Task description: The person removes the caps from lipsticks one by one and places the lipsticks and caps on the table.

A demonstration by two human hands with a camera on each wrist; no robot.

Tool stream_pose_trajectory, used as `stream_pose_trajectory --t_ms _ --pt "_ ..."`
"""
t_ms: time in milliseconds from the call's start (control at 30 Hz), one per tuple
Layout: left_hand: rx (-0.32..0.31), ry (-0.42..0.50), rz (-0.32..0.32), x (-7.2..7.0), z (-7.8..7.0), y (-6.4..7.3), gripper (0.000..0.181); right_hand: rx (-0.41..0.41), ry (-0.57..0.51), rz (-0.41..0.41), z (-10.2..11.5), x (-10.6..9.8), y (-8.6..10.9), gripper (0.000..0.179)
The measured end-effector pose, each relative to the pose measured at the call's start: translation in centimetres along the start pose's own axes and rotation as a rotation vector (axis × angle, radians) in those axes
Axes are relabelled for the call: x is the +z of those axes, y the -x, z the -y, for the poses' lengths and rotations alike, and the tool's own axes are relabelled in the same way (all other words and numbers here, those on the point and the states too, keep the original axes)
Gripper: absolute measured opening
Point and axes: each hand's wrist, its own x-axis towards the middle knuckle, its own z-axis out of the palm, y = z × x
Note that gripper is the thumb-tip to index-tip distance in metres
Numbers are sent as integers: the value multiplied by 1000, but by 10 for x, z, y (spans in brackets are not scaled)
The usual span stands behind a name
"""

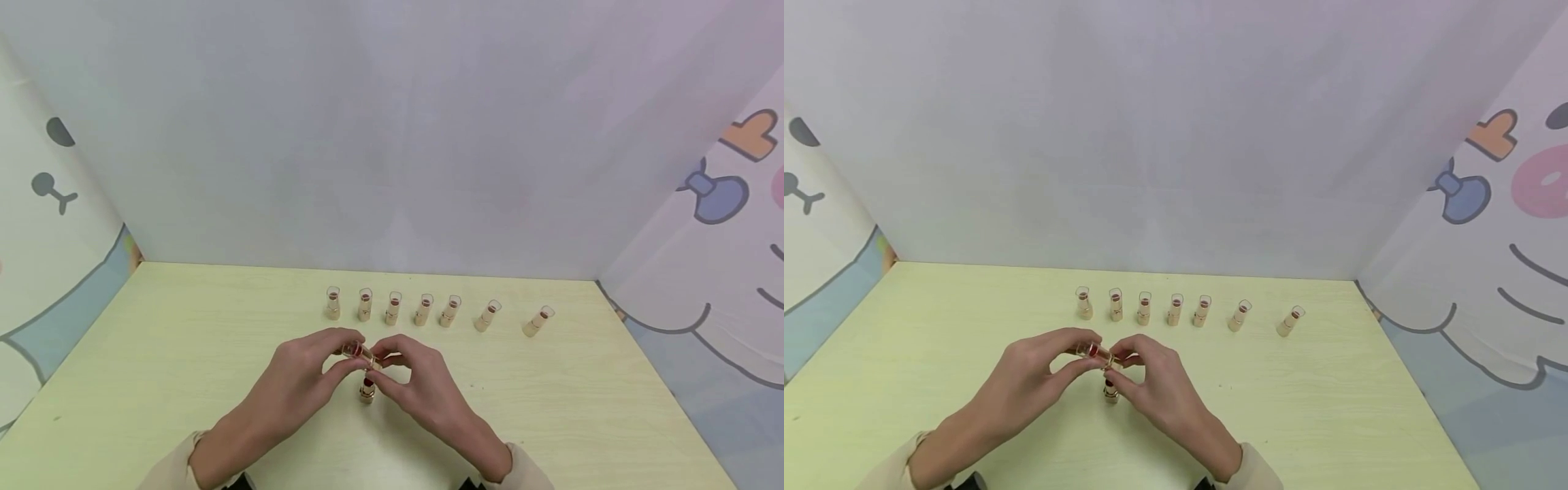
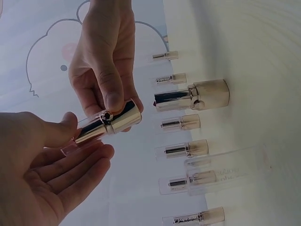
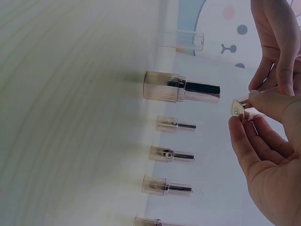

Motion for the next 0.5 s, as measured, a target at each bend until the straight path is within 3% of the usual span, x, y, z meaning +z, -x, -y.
stream_pose_trajectory --t_ms 200,500 --pt "-64 14 19 0 -1 -1 23 -25 -7 -6 -3 0 2 30" --pt "-78 25 9 0 0 -3 23 -40 -13 -20 -2 0 1 31"
